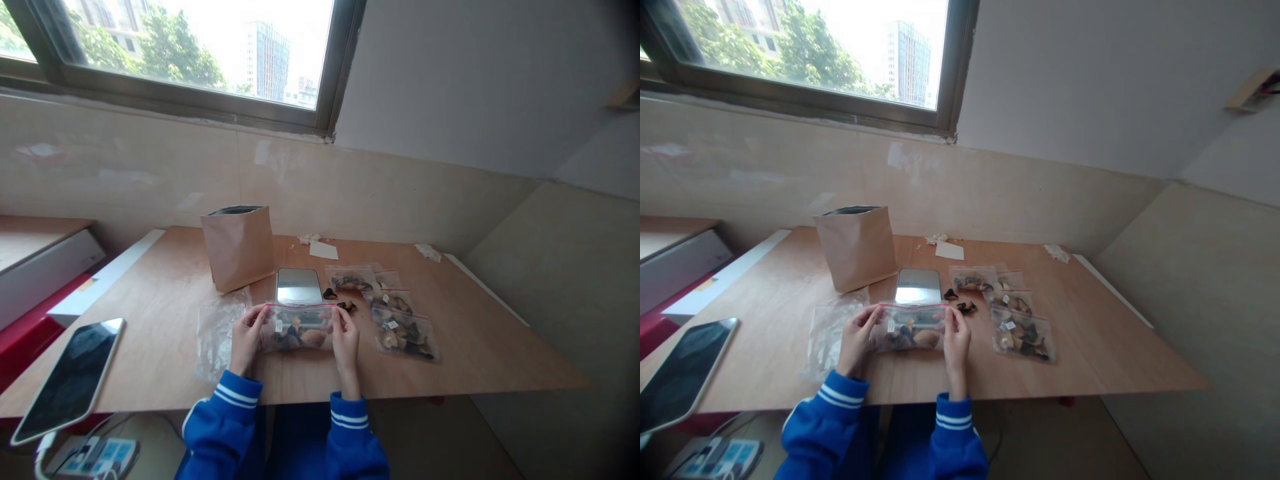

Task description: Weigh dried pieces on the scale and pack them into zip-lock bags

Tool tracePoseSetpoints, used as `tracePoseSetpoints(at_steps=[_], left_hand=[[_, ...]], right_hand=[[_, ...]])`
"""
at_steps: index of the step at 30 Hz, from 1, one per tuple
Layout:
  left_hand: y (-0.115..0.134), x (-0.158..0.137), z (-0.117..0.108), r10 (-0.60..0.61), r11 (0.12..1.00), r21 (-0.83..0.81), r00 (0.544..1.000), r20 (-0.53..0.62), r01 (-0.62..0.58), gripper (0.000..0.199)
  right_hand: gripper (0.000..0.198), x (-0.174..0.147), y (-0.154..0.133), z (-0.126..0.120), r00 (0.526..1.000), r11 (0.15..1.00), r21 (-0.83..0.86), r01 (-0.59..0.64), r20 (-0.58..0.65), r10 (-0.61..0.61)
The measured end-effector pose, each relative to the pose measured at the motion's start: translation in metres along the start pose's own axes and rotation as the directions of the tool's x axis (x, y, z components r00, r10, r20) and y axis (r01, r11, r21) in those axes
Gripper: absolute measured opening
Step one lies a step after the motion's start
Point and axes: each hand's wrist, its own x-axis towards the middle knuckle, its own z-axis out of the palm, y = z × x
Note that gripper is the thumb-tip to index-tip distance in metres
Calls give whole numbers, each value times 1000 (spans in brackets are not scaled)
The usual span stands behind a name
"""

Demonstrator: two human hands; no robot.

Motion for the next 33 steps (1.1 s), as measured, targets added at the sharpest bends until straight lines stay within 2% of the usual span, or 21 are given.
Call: tracePoseSetpoints(at_steps=[4, 9, 13, 19, 24, 30, 33], left_hand=[[3, 0, -4, 35, 997, 71, 999, 9, -35, 39], [13, -5, -4, 75, 985, 154, 997, -14, -72, 33], [18, -7, -1, 94, 983, 160, 995, 14, -95, 32], [18, -10, 3, 132, 982, 132, 991, 17, -133, 29], [18, -12, 5, 115, 990, 88, 993, 2, -114, 30], [13, -10, 7, 49, 999, -14, 988, 149, -48, 30], [11, -11, 7, 47, 999, -15, 985, 167, -46, 28]], right_hand=[[50, 0, -2, -4, 999, 997, -54, 47, -12, -48], [44, -2, -4, -2, 987, 990, -89, 107, -106, -116], [42, -5, -2, -2, 977, 986, -103, 128, -158, -143], [40, -4, 4, -6, 974, 978, -150, 143, -154, -166], [41, -1, 3, -4, 984, 988, -83, 127, -118, -136], [42, -2, 4, -7, 997, 997, 8, 71, 28, -72], [39, -3, 7, -10, 995, 999, 24, 30, 97, -33]])
